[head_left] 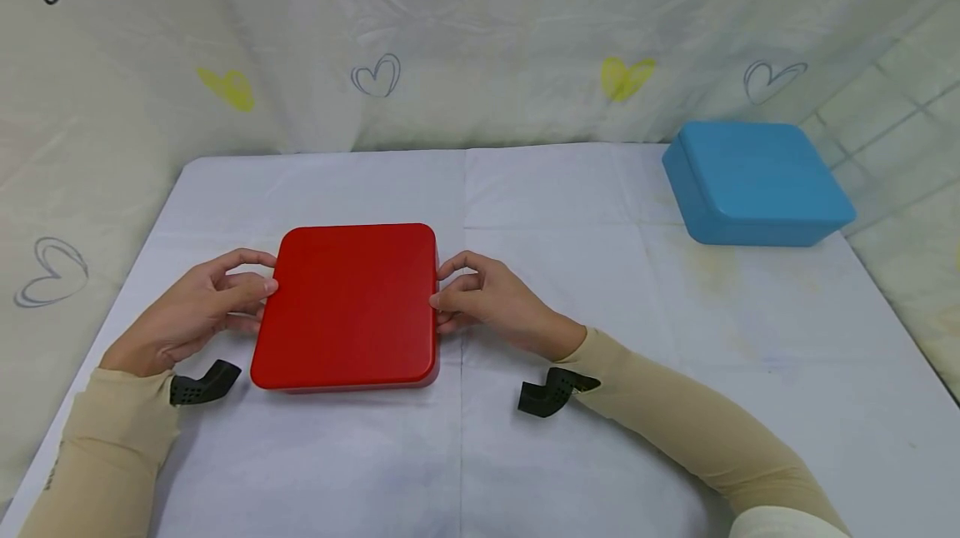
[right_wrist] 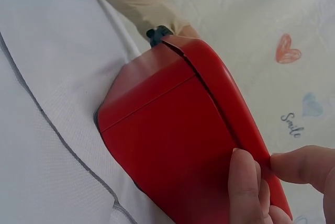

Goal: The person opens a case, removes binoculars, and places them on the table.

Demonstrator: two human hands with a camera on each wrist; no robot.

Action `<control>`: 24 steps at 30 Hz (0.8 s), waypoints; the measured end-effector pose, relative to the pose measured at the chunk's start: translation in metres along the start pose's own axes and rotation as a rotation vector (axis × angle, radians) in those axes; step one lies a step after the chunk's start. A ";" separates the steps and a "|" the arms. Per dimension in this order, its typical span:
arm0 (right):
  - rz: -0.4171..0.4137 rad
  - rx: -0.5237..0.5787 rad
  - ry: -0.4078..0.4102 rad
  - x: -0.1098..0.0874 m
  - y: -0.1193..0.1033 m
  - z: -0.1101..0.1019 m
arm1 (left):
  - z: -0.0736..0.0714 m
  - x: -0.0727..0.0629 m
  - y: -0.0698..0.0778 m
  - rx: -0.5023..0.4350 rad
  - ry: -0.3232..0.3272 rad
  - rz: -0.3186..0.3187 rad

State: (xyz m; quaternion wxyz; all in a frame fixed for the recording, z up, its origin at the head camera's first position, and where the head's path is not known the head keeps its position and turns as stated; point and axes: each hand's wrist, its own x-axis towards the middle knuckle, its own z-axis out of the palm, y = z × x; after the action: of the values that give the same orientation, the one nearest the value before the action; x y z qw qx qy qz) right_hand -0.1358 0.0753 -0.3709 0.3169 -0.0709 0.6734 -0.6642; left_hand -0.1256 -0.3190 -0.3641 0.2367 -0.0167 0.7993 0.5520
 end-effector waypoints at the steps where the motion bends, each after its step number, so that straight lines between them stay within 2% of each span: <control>1: 0.000 0.002 0.001 0.000 0.000 0.000 | 0.000 0.000 0.000 0.002 0.000 0.002; 24: 0.005 0.042 0.003 -0.001 -0.001 0.002 | -0.001 -0.002 0.001 0.018 0.000 0.011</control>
State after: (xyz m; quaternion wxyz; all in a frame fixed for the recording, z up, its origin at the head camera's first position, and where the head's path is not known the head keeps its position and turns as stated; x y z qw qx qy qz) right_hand -0.1340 0.0741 -0.3698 0.3188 -0.0615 0.6600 -0.6775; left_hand -0.1250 -0.3203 -0.3623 0.2337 -0.0103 0.8044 0.5461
